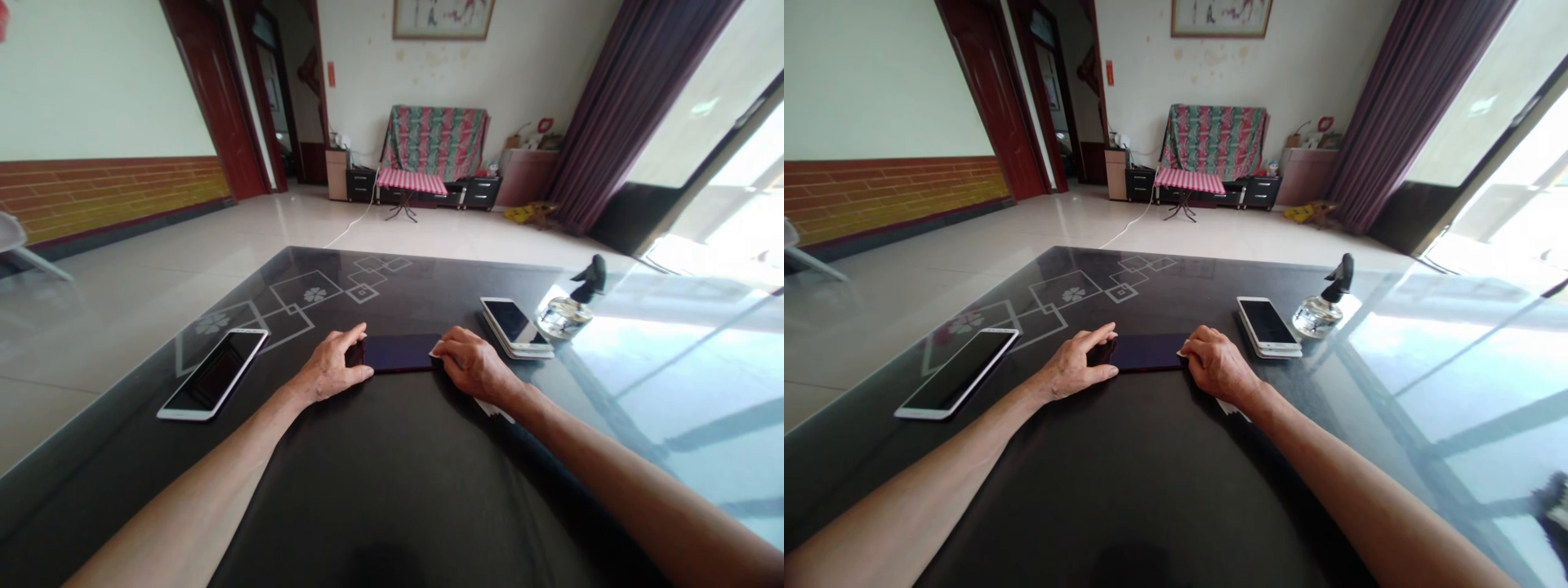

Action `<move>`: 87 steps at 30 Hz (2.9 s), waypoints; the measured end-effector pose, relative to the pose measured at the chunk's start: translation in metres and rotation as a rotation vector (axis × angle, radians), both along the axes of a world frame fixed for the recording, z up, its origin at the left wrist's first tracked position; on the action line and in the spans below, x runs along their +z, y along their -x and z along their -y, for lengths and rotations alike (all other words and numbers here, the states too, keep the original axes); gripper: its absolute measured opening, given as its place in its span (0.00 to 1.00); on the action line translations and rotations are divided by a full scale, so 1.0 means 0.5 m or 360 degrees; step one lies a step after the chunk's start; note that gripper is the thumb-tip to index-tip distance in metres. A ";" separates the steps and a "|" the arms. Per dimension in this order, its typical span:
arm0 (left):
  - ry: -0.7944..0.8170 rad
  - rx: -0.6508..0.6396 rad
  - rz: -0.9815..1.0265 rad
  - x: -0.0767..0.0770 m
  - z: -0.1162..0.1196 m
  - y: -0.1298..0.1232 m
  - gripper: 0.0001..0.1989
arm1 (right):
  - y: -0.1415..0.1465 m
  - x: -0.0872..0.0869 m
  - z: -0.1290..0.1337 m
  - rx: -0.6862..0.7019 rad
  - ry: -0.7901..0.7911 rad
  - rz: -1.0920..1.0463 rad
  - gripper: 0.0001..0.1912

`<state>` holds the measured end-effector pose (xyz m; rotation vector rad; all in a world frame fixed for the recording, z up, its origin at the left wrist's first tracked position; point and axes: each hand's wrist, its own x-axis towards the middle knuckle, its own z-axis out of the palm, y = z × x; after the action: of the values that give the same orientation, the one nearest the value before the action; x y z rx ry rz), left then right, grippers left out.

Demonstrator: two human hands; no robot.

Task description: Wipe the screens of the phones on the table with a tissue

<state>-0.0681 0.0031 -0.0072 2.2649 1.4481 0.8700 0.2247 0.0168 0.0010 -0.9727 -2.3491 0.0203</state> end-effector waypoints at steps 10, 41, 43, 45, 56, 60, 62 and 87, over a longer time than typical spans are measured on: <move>-0.0002 -0.0012 -0.0034 -0.002 -0.003 0.002 0.38 | 0.015 -0.008 -0.043 -0.0269 -0.0002 0.0016 0.13; -0.0130 0.0033 -0.0080 0.002 0.036 -0.076 0.53 | 0.052 0.008 -0.040 -0.0481 0.0057 0.0183 0.13; -0.0104 0.0033 -0.0076 -0.001 0.034 -0.074 0.54 | 0.064 0.010 -0.033 -0.0432 0.0073 0.0203 0.13; -0.0096 0.0024 -0.0078 -0.002 0.031 -0.073 0.55 | 0.079 0.014 -0.021 -0.0337 0.0084 0.0243 0.14; -0.0097 -0.0097 -0.0042 0.004 0.028 -0.066 0.52 | 0.064 0.020 -0.003 -0.0283 0.0095 0.0271 0.17; -0.0009 -0.0178 -0.0019 0.005 0.020 -0.057 0.49 | 0.043 0.009 -0.015 -0.0317 0.0089 0.0161 0.16; 0.0001 -0.0169 -0.0010 0.004 0.018 -0.056 0.49 | 0.050 0.003 -0.013 -0.0252 0.0089 0.0130 0.16; 0.0066 -0.0099 0.0011 0.003 0.015 -0.056 0.51 | 0.131 0.030 0.047 0.0146 0.0087 0.0441 0.20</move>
<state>-0.0399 -0.0042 -0.0055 2.2617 1.3719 0.8207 0.1591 -0.0069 0.0158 -0.9438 -2.6585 -0.0155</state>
